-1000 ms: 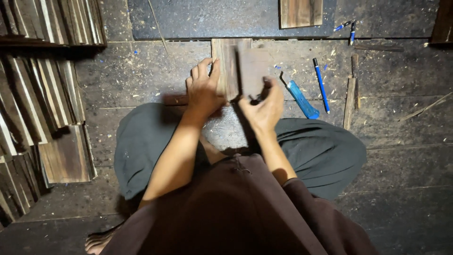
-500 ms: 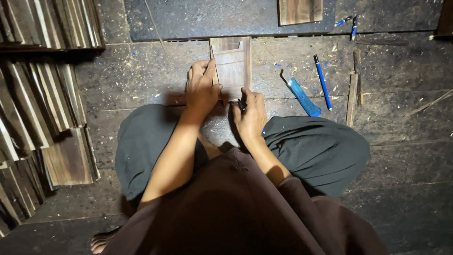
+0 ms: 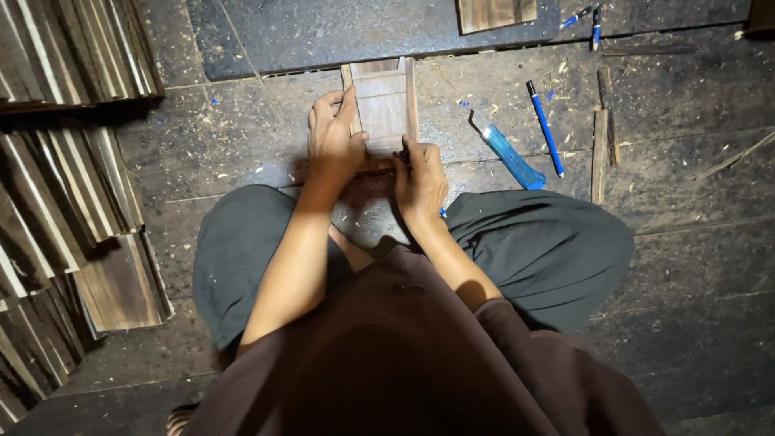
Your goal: Marking wooden boards with a pencil for further processing in a woodworking shop.
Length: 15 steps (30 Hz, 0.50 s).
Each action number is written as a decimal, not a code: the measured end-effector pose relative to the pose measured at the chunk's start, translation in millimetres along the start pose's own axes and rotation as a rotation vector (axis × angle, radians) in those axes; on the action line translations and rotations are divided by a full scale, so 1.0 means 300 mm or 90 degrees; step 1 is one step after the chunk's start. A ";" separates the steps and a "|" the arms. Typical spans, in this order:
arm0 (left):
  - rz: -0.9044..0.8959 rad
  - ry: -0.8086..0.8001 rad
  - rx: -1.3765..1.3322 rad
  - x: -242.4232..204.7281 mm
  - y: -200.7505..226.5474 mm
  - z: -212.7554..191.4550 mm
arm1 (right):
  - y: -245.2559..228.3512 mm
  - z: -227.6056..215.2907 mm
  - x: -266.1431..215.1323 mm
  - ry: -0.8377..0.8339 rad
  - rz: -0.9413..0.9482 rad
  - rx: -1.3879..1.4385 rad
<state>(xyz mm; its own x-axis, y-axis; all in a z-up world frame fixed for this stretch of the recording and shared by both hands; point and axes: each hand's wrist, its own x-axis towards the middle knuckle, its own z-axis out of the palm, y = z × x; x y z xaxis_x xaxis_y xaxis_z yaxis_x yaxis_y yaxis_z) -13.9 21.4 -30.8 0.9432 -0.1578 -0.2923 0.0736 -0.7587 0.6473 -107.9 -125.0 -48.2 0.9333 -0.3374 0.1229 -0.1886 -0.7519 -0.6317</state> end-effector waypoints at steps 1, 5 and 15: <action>-0.008 -0.008 0.005 0.001 0.001 -0.003 | 0.008 0.008 -0.001 0.007 -0.001 -0.002; -0.021 -0.018 0.006 -0.001 0.020 -0.022 | 0.045 0.042 -0.011 0.021 -0.012 -0.002; 0.002 -0.009 -0.009 -0.003 0.015 -0.025 | 0.056 0.044 -0.011 0.038 -0.055 0.024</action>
<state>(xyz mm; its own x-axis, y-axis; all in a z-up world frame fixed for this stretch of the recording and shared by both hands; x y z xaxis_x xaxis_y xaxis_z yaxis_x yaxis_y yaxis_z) -11.8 22.8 -22.3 0.9390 -0.1687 -0.2998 0.0754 -0.7492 0.6580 -110.1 -129.3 -69.3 0.9257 -0.3057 0.2227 -0.0951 -0.7581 -0.6451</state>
